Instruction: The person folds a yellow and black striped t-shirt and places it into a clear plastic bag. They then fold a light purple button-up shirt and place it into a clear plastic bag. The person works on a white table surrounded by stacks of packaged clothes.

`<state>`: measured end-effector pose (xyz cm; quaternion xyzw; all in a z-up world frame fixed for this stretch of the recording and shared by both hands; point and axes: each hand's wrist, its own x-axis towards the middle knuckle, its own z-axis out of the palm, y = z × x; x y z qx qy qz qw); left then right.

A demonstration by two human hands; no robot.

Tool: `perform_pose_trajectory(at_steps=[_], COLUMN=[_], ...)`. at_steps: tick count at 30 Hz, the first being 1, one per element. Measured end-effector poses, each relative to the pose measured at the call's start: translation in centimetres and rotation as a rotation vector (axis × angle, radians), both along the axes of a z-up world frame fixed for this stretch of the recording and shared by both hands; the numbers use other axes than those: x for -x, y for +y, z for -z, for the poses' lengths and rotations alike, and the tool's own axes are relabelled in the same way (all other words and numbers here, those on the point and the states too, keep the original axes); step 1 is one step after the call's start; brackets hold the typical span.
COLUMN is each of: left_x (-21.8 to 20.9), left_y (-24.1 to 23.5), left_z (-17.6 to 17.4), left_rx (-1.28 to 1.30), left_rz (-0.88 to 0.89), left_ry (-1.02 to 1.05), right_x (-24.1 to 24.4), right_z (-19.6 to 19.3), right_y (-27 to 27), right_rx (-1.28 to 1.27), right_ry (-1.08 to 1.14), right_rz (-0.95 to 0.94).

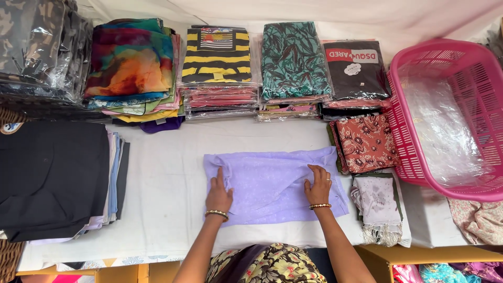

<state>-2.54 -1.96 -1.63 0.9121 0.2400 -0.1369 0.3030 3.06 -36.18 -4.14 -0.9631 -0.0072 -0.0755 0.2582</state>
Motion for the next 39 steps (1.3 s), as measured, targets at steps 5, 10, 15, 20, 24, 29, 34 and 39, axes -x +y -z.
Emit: perform_pose_trajectory(at_steps=[5, 10, 15, 20, 24, 29, 34, 39], left_x=[0.4, 1.1, 1.3, 0.3, 1.4, 0.7, -0.6, 0.0], left_y=[-1.0, 6.3, 8.0, 4.7, 3.5, 2.4, 2.6, 3.4], left_z=[5.9, 6.6, 11.4, 10.4, 5.0, 1.3, 2.3, 3.3], left_rx=[0.196, 0.104, -0.014, 0.364, -0.056, -0.182, -0.163, -0.148], left_rz=[0.085, -0.209, -0.238, -0.471, -0.252, 0.287, 0.306, 0.219], left_ry=[-0.283, -0.304, -0.099, -0.01, -0.492, -0.36, -0.244, -0.235], right_x=[0.5, 1.4, 1.9, 3.0, 3.7, 3.5, 0.0, -1.3], right_z=[-0.8, -1.7, -1.4, -1.7, -1.0, 0.2, 3.7, 7.2], right_y=[1.0, 0.5, 0.4, 1.5, 3.7, 9.7, 16.3, 18.4], right_rx=[-0.025, -0.066, -0.071, -0.117, -0.132, -0.345, -0.543, -0.693], right_ry=[-0.019, -0.017, -0.015, -0.002, 0.021, 0.169, 0.506, 0.638], right_rz=[-0.091, -0.105, -0.107, -0.176, -0.275, -0.532, -0.532, -0.577])
